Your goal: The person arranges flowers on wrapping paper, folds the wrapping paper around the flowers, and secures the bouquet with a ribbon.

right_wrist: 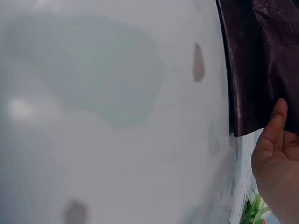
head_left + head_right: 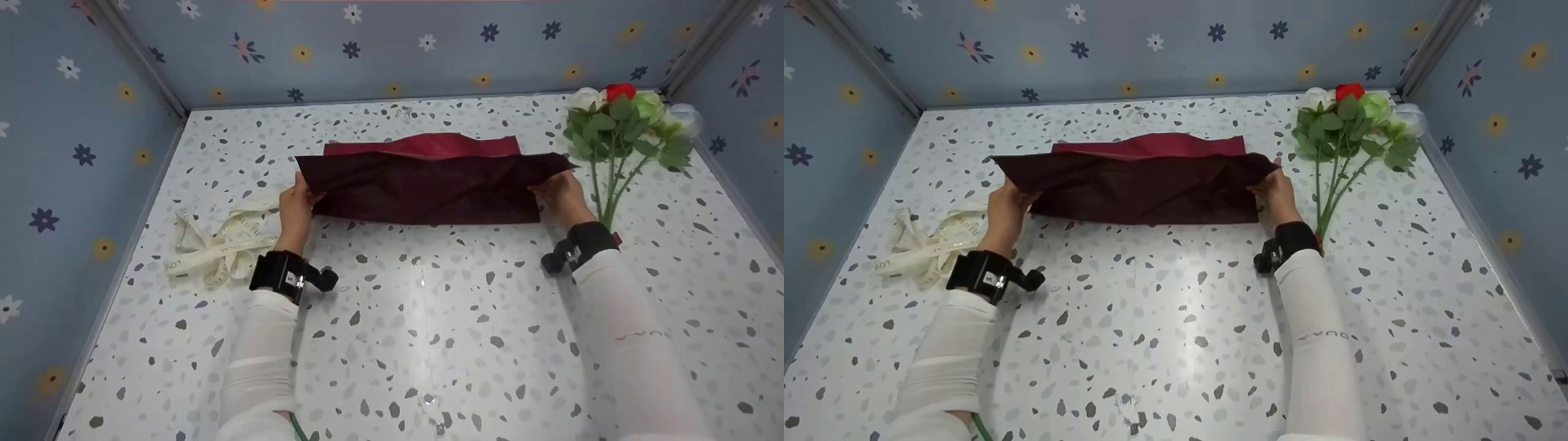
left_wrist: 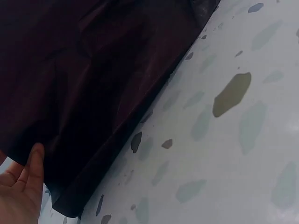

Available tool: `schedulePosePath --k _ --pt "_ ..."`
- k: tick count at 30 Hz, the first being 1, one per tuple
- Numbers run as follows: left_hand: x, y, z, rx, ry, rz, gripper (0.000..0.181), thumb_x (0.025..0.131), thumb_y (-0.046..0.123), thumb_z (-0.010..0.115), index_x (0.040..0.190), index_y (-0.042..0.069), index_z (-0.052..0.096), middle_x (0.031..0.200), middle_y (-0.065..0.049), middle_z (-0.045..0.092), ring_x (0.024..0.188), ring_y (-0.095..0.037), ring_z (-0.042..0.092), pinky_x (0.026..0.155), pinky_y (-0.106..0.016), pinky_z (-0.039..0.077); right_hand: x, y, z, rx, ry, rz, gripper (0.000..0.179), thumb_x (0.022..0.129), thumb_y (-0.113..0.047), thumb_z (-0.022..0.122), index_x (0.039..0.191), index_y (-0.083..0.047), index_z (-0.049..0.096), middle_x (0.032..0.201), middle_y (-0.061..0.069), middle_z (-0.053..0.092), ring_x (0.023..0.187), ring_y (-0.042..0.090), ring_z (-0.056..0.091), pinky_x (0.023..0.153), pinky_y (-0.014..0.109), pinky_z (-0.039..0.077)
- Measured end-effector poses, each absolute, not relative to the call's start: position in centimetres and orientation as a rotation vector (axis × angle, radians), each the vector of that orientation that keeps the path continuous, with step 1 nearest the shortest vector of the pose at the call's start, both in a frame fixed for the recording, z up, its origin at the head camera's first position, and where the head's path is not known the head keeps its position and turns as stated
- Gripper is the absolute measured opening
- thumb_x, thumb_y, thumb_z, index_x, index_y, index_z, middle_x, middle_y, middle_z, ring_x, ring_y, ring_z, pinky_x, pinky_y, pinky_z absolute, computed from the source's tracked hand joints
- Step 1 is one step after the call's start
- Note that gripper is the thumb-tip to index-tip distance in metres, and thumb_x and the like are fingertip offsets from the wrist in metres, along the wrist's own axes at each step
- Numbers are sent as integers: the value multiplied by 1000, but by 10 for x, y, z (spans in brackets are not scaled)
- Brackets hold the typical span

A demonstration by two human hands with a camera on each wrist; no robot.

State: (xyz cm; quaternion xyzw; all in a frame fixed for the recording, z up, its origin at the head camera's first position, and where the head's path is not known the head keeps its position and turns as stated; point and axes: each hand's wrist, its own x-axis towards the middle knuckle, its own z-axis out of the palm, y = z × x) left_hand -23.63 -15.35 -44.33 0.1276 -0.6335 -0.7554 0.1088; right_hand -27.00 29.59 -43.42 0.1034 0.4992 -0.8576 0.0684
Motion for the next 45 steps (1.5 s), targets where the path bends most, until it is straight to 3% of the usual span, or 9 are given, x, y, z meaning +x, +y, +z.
schedulePosePath --k 2,6,9,14,19,25,32,38,45 --pt "-237 -152 -441 355 -1828 -2230 45 103 26 37 76 10 69 75 2 67 74 -4 65 89 -29 49 -270 297 -434 274 1547 -2607 47 104 -16 32 73 -9 66 67 4 68 66 16 63 76 25 49" --pt "-237 -150 -437 358 -1918 -2127 54 103 28 36 66 12 70 88 -10 69 82 -6 63 91 -25 45 -275 298 -428 282 1494 -2632 58 105 -29 27 69 -8 68 64 4 68 63 16 63 79 24 46" --pt "-237 -151 -436 349 -2050 -2023 55 103 31 37 65 12 72 91 -5 68 90 -9 59 84 -21 41 -275 301 -426 228 1493 -2627 65 104 -32 25 63 -7 69 61 3 68 63 15 63 80 24 43" --pt "-232 -153 -437 312 -2120 -2067 44 100 25 46 64 14 67 86 7 64 88 -10 59 69 -19 39 -269 307 -426 102 1629 -2590 63 104 -22 27 59 -10 69 58 -2 67 63 10 63 77 21 47" --pt "-227 -157 -436 255 -2222 -2007 35 97 19 52 65 15 66 83 11 64 83 -6 56 68 -18 40 -264 313 -419 46 1650 -2444 55 102 -24 33 64 -9 71 62 -2 68 63 9 63 73 18 46" --pt "-221 -162 -435 143 -2343 -1922 28 94 19 58 73 3 68 74 12 62 84 -6 55 76 -17 40 -261 316 -417 -59 1894 -2139 54 100 -20 33 65 -11 73 67 -3 71 72 9 66 79 18 43" --pt "-213 -164 -435 47 -2584 -1706 31 96 21 55 88 -7 67 73 10 59 70 -6 46 66 -19 36 -256 316 -422 -114 1926 -2117 48 100 -9 40 63 -9 71 64 -1 68 70 10 66 74 20 48" --pt "-209 -161 -433 -8 -2720 -1554 27 96 20 53 90 -3 66 72 4 52 68 -11 45 65 -22 37 -250 314 -423 -129 2013 -1996 45 99 -8 44 64 -11 72 63 -3 67 72 7 64 69 19 47" --pt "-205 -161 -434 -72 -2799 -1377 22 93 16 57 91 -3 66 87 -14 63 76 -18 51 71 -28 41 -241 310 -417 -155 2171 -1776 43 99 -5 41 68 -8 71 64 -5 65 70 6 60 73 17 48"
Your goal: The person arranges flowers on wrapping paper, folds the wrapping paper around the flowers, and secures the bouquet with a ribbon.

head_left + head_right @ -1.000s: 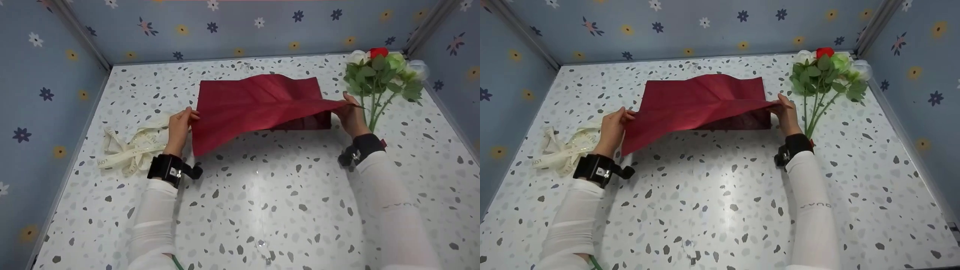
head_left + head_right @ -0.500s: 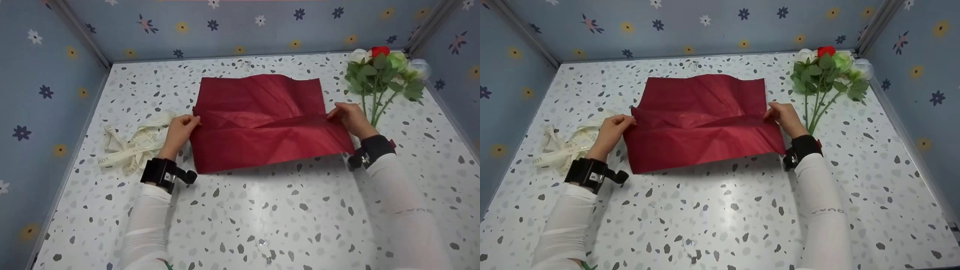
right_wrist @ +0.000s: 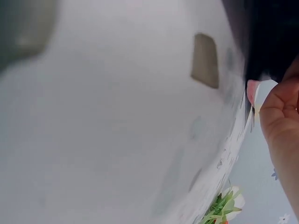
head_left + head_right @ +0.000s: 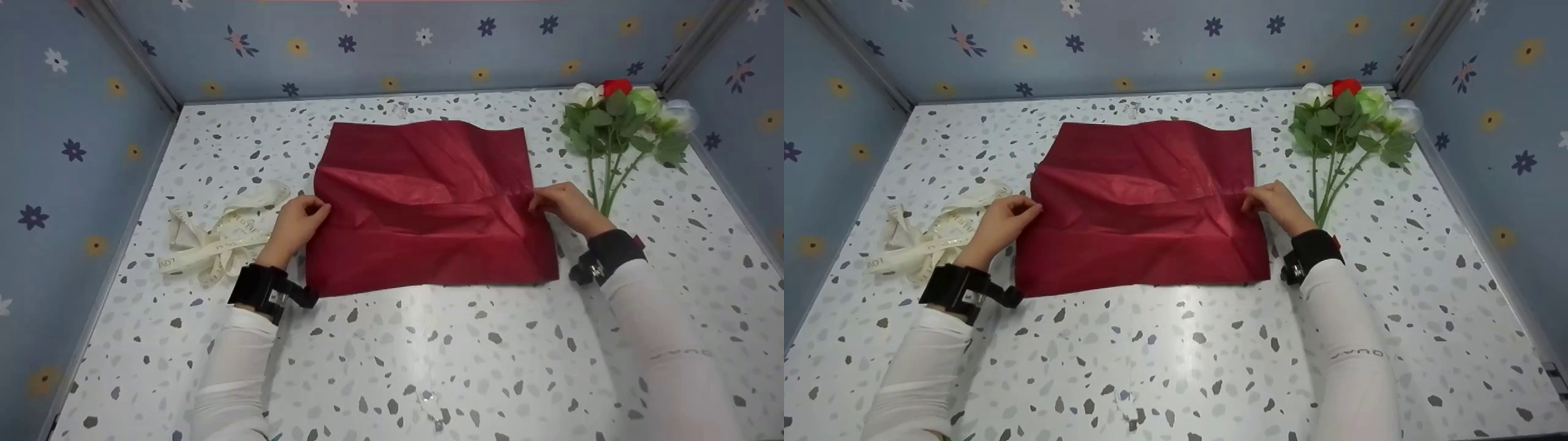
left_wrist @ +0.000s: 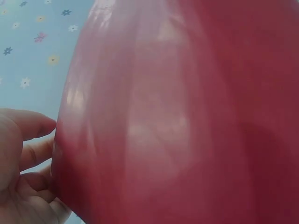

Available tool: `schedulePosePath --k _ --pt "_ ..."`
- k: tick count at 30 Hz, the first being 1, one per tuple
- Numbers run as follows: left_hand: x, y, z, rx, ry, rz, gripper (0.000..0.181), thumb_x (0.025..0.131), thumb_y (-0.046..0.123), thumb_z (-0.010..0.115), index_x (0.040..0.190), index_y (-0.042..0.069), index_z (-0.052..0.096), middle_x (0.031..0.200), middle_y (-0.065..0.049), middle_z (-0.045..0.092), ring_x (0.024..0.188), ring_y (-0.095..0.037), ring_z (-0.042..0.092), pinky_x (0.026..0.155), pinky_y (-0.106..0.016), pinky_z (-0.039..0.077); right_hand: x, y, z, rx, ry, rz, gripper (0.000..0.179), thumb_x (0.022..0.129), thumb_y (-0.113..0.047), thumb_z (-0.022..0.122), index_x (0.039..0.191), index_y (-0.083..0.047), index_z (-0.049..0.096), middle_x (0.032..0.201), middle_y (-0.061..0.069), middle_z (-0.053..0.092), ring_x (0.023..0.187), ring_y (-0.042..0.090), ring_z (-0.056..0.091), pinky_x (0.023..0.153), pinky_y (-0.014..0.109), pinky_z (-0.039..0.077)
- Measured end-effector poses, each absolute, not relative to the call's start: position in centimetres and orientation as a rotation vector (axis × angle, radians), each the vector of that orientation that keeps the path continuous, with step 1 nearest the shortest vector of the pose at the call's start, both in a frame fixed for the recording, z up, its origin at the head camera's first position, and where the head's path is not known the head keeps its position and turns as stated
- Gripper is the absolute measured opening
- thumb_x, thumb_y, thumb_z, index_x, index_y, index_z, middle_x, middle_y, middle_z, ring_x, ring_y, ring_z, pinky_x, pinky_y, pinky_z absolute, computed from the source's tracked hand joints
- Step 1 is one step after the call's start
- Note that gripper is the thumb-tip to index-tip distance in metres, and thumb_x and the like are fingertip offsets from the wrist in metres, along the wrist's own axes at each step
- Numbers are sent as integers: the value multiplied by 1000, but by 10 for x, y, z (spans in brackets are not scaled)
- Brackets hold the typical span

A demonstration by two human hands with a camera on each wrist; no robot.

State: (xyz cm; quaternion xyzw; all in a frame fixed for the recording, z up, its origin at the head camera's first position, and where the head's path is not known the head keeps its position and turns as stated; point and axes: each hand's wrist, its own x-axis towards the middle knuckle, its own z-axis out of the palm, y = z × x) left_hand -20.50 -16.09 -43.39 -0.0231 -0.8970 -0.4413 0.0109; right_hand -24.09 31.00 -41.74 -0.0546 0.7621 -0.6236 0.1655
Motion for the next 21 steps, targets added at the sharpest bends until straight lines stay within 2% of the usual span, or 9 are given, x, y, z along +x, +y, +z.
schedulePosePath --k 5,11,17,21 --pt "-204 -163 -437 -104 -2807 -1341 20 92 14 59 93 -5 65 93 -19 63 82 -26 54 76 -32 41 -242 313 -422 -173 2256 -1645 39 99 -11 44 73 -5 71 68 -8 65 74 4 61 76 15 48" --pt "-204 -165 -443 -118 -2847 -1315 20 91 13 60 96 -6 65 99 -22 62 90 -31 55 83 -38 41 -246 317 -428 -175 2356 -1512 33 98 -19 49 76 -9 71 73 -12 65 79 0 61 78 13 47" --pt "-206 -167 -449 -153 -2892 -1282 24 89 13 62 101 -7 65 105 -24 60 100 -34 54 93 -44 40 -247 317 -429 -177 2506 -1308 35 97 -24 52 87 6 68 71 -13 63 70 0 58 70 15 46" --pt "-207 -166 -452 -199 -2924 -1244 25 88 13 63 103 -7 64 105 -25 60 102 -36 54 94 -44 40 -248 316 -429 -194 2551 -1203 38 96 -23 52 95 12 65 69 -11 60 65 0 54 65 16 44"
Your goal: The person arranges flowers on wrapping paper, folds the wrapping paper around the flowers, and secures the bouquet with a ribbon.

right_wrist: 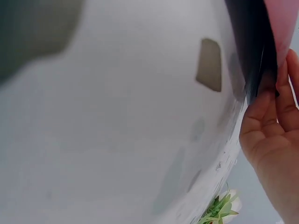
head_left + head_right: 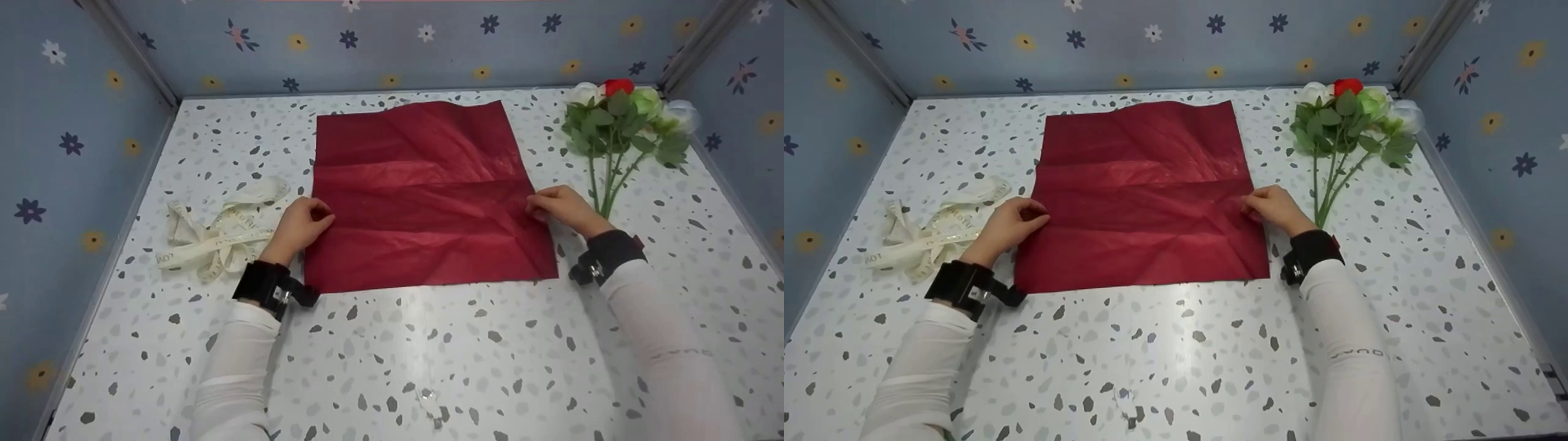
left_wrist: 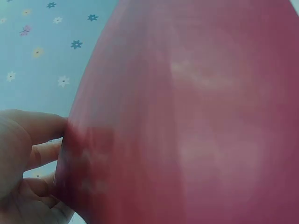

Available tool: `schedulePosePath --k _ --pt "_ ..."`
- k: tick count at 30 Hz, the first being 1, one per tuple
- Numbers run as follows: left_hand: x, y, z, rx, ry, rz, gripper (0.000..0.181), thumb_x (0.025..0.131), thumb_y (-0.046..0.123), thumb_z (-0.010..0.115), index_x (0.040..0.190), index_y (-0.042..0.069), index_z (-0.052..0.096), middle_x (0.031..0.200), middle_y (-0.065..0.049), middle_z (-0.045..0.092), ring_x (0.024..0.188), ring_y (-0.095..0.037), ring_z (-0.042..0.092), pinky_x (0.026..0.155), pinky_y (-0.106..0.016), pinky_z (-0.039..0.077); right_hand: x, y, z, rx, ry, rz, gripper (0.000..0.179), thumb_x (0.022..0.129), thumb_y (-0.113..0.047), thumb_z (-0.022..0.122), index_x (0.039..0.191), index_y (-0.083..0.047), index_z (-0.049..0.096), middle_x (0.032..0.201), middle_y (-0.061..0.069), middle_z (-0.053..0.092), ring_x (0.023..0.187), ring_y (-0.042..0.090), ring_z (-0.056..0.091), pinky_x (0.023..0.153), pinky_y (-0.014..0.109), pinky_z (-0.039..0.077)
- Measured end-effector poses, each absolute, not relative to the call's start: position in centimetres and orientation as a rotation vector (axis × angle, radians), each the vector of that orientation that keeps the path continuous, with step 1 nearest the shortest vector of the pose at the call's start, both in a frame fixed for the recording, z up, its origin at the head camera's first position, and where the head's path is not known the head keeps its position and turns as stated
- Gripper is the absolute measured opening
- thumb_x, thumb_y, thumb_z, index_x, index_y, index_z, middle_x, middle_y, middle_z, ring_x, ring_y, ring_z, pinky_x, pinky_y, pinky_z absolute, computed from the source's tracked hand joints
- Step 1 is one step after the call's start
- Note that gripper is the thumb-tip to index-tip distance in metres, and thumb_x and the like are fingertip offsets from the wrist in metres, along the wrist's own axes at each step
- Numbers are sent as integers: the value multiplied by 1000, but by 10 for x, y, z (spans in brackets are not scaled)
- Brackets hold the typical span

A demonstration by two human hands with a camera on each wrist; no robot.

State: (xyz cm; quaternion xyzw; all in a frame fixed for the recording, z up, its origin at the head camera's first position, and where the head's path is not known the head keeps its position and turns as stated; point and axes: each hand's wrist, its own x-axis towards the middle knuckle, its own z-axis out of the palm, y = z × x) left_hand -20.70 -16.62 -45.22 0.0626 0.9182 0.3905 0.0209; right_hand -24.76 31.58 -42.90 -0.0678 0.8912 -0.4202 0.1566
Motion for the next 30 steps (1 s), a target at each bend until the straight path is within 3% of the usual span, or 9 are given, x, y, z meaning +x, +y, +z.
schedulePosePath --k 9,11,13,16,19,23,27,30 --pt "-208 -160 -456 333 2916 1060 36 87 18 66 111 -7 61 109 -27 52 104 -38 49 95 -46 38 -248 310 -433 -251 2669 -997 29 93 -23 59 100 4 67 74 -2 62 68 5 52 64 18 40" --pt "-208 -159 -457 338 2902 1020 41 87 22 66 116 -6 59 116 -27 48 110 -38 44 98 -46 36 -247 308 -433 -300 2710 -939 26 91 -21 61 102 2 67 82 7 66 73 12 54 67 23 43" --pt "-207 -158 -457 331 2891 975 45 88 25 64 121 -5 57 124 -28 44 118 -40 39 102 -47 33 -246 305 -434 -372 2769 -836 29 88 -20 64 108 1 66 97 16 65 88 23 55 80 32 42" --pt "-206 -156 -456 314 2903 888 49 90 27 61 127 -5 54 135 -30 39 128 -43 31 108 -49 28 -245 302 -435 -450 2816 -656 47 84 -25 69 124 -2 57 126 28 50 118 41 40 96 55 29" --pt "-204 -152 -453 312 2913 812 53 92 27 58 132 -5 49 141 -33 33 133 -47 25 111 -52 22 -244 299 -436 -468 2786 -529 66 83 -31 70 138 -8 42 144 30 25 134 50 17 100 67 14" --pt "-198 -140 -444 348 2873 766 58 93 28 56 140 -4 41 148 -34 24 138 -49 16 113 -55 17 -244 295 -438 -528 2716 -499 71 86 -28 66 145 -12 30 153 28 9 139 49 7 104 68 7" --pt "-192 -122 -437 420 2796 717 64 94 32 53 146 1 32 152 -32 15 142 -47 7 115 -56 11 -245 292 -441 -617 2674 -512 66 89 -19 62 146 -11 28 155 25 5 142 45 4 108 65 1" --pt "-186 -106 -435 485 2725 680 67 95 36 52 149 5 28 154 -30 9 143 -46 2 115 -56 10 -245 289 -443 -700 2653 -523 63 92 -14 58 147 -12 29 156 25 5 142 46 5 109 65 3"
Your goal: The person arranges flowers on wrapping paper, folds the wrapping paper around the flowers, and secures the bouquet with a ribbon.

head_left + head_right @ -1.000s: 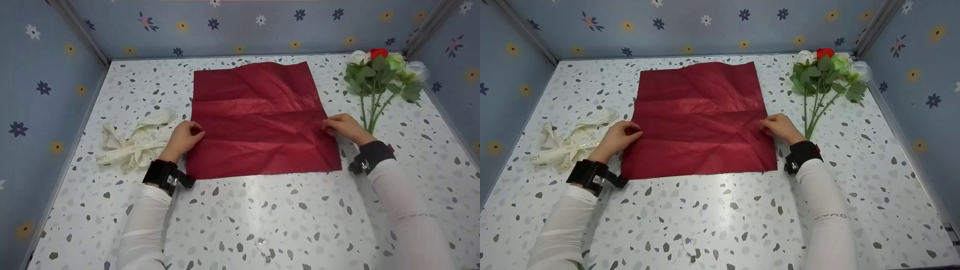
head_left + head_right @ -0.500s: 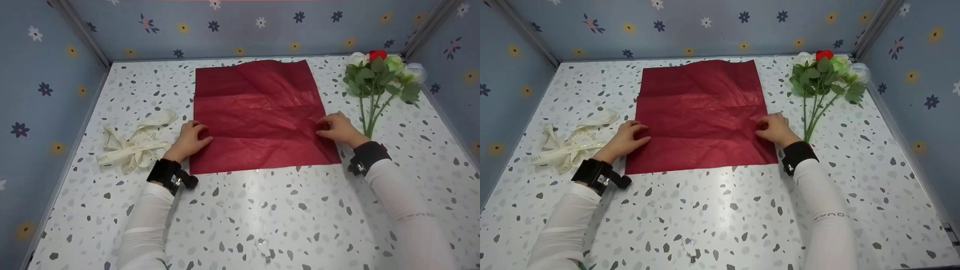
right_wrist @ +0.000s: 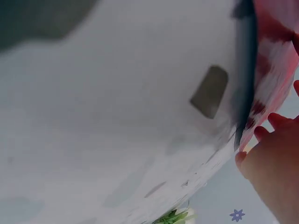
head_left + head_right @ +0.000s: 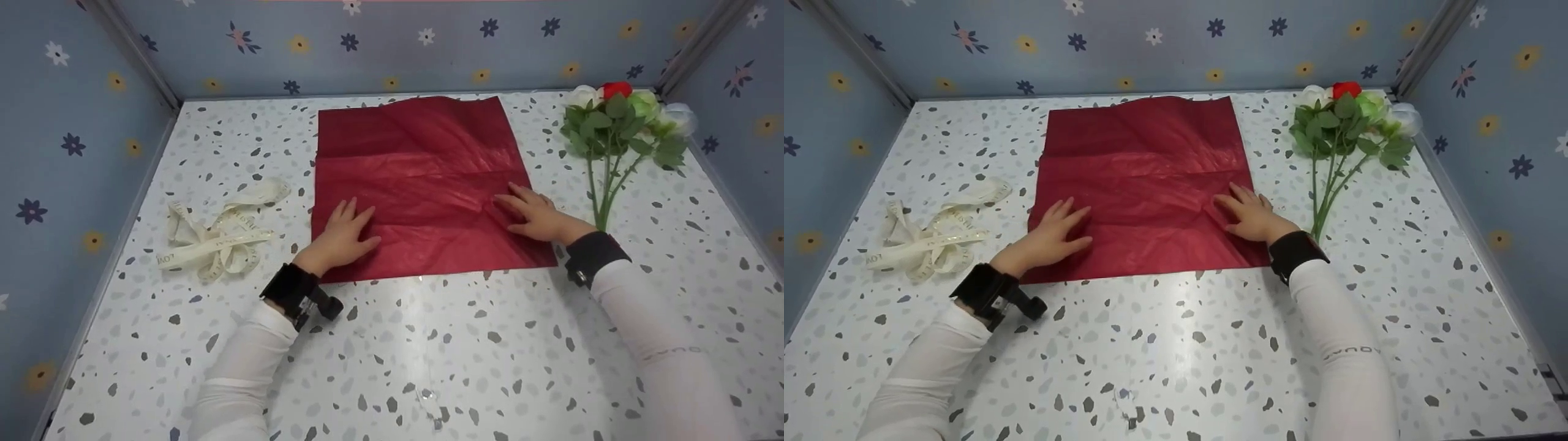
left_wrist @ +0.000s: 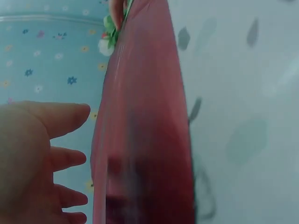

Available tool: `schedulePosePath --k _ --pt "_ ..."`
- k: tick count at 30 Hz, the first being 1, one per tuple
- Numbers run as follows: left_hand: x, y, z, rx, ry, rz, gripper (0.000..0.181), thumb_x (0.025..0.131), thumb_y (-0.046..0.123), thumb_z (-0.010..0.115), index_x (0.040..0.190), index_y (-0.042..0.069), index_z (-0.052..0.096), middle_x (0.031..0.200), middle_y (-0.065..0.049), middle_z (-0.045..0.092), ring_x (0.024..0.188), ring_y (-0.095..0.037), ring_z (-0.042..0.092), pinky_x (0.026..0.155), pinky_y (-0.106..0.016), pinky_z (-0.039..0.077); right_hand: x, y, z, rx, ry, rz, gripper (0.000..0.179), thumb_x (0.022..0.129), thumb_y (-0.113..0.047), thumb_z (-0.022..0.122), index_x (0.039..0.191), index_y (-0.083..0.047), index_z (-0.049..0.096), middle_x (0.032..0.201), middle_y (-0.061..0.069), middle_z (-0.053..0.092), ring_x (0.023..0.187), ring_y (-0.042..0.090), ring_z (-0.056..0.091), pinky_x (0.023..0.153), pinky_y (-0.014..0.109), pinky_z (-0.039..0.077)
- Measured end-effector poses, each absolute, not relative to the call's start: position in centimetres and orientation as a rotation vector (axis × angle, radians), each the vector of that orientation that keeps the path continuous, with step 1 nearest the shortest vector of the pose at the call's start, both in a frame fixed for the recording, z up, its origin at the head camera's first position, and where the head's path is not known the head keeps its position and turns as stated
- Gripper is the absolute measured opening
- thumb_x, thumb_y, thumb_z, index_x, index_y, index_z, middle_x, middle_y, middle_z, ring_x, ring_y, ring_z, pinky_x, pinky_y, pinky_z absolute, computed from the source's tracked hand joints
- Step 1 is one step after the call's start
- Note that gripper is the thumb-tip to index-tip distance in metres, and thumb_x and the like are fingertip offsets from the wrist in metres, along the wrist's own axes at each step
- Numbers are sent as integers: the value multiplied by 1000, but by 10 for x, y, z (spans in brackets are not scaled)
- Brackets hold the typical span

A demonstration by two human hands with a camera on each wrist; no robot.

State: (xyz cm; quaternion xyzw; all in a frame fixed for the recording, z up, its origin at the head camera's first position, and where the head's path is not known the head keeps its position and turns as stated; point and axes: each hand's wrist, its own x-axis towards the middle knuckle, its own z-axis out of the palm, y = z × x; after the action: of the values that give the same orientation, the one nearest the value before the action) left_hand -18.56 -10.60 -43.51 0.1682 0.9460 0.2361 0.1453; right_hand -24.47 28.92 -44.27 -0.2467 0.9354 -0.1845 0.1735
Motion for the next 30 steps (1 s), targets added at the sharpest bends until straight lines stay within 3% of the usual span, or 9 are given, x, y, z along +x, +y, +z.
schedulePosePath --k 5,10,19,25,30 --pt "-174 -83 -440 574 2597 603 71 95 40 50 152 11 20 155 -28 -6 143 -45 -9 114 -57 0 -243 285 -442 -800 2631 -513 60 94 -7 53 148 -10 29 156 24 7 142 46 7 111 63 9" --pt "-168 -72 -446 561 2534 515 74 96 46 46 153 17 9 155 -24 -18 142 -41 -19 112 -57 -11 -243 281 -439 -734 2584 -507 56 94 -6 49 148 -9 31 157 22 8 143 44 5 112 60 12" --pt "-167 -73 -450 583 2535 472 72 98 47 42 154 19 6 155 -22 -19 142 -39 -21 112 -57 -13 -252 264 -430 -591 2567 -514 63 97 -38 48 150 -13 25 158 20 5 143 43 4 112 61 8" --pt "-168 -73 -450 584 2532 442 72 97 50 39 153 21 4 155 -19 -20 142 -37 -21 113 -55 -12 -261 254 -422 -664 2621 -317 65 98 -41 45 151 -15 21 158 19 4 144 41 3 111 63 2" --pt "-168 -76 -449 606 2536 414 72 97 52 38 153 22 4 156 -18 -20 142 -37 -21 113 -54 -12 -264 258 -426 -566 2579 -177 69 98 -48 38 153 -17 11 158 19 -3 144 43 -3 110 66 3"
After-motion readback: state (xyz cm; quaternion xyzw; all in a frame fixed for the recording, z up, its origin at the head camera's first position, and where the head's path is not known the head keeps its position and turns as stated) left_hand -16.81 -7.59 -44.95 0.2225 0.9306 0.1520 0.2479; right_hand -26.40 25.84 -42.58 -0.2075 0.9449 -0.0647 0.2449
